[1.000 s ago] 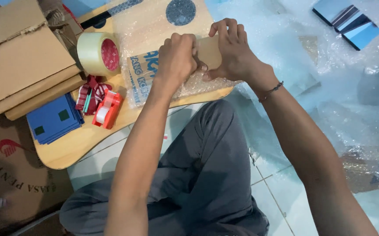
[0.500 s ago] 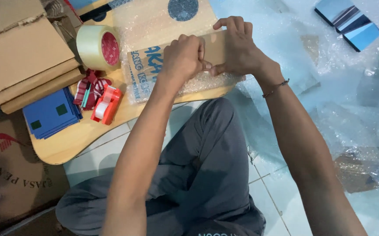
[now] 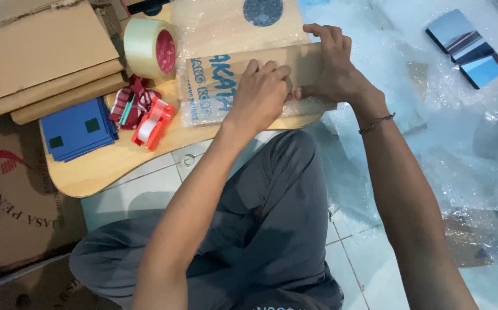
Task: Wrapping items in bubble wrap and cardboard sleeves for shipping
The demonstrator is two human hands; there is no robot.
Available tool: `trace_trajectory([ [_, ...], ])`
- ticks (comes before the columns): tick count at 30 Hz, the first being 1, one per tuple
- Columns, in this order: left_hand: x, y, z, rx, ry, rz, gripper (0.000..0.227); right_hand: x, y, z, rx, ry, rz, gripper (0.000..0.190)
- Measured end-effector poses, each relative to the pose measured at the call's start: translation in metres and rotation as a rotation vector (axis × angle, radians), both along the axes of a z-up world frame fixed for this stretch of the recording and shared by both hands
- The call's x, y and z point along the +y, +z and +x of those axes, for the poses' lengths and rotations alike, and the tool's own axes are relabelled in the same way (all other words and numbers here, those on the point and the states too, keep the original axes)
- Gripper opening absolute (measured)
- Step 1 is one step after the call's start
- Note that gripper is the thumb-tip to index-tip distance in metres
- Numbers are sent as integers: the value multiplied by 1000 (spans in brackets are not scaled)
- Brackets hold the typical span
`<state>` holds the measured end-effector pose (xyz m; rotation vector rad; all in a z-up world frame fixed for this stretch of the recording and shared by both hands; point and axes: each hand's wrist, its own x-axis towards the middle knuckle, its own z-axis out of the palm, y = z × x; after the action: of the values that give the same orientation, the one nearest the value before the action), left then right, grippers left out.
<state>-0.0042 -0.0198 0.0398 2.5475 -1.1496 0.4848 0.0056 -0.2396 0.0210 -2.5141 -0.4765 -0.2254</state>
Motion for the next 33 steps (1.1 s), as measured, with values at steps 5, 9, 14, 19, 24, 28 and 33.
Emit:
trace_trajectory([
  [5,8,-2,-6,-96,-48,108,14,-1,0,-1,-12,14,-16,121],
  [9,7,6,-11,150,-65,120,39,0,1,-3,16,11,-9,117],
  [14,9,-2,-23,-150,-49,83,53,7,11,-4,102,-34,14,115],
  [19,9,-9,-27,-96,-38,54,35,-2,-1,0,25,22,16,121],
  [24,7,-17,-41,-237,26,52,40,10,8,-10,26,-23,48,110],
  [28,9,-21,-49,-175,21,-13,28,23,28,-31,-124,55,109,99],
  [33,11,-28,-46,29,24,-110,18,37,54,-63,-270,30,-66,59],
])
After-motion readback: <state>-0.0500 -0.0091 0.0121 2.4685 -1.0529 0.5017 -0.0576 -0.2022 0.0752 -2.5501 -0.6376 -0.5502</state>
